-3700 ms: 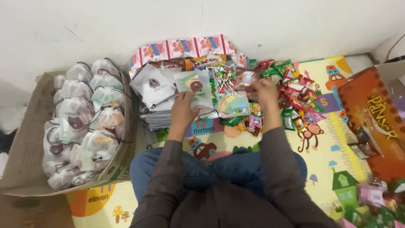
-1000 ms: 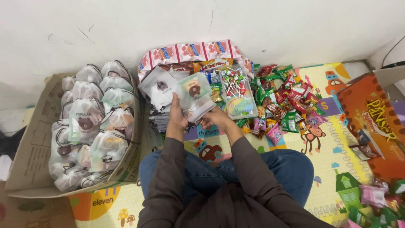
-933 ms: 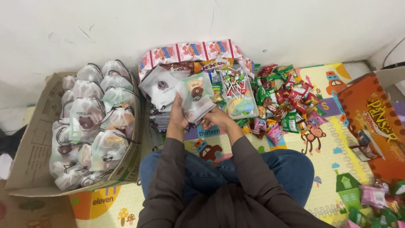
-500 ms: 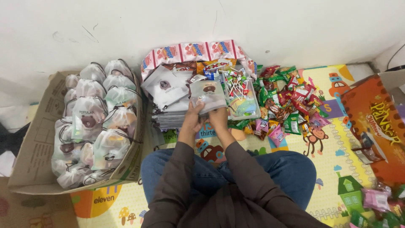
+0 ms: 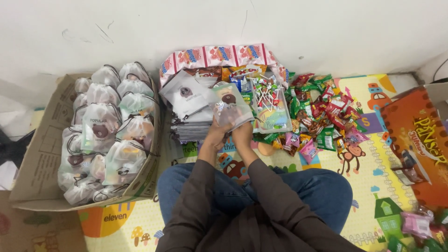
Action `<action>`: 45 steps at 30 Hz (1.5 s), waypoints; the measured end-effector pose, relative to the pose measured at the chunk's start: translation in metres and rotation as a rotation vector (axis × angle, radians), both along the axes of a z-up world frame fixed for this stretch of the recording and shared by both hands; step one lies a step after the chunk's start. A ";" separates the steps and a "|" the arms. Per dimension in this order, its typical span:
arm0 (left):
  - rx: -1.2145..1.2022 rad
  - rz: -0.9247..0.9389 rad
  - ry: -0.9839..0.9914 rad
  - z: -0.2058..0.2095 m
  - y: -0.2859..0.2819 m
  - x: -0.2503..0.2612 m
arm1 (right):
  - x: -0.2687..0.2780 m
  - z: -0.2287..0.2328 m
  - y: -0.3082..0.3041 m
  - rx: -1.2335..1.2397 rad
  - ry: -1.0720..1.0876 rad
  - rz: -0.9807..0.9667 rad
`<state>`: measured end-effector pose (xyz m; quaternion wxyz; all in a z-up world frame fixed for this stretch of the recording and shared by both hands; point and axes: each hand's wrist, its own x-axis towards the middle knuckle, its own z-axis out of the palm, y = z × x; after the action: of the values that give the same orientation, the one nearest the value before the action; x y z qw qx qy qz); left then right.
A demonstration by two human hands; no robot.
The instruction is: The person is sitting on the floor and packing various small snack packets into individual white plastic bags, then placing the filled bags into a cardboard box.
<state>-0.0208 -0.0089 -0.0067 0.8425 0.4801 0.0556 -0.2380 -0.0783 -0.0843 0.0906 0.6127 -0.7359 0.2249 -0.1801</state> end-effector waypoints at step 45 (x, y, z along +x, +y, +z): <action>-0.235 0.362 0.288 0.016 0.046 0.048 | 0.028 -0.012 -0.155 -0.310 0.110 -0.037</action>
<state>0.0271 0.0368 0.0098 0.9046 0.3225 0.2321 -0.1542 -0.0506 -0.2395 0.0788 0.4752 -0.8260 0.2413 -0.1833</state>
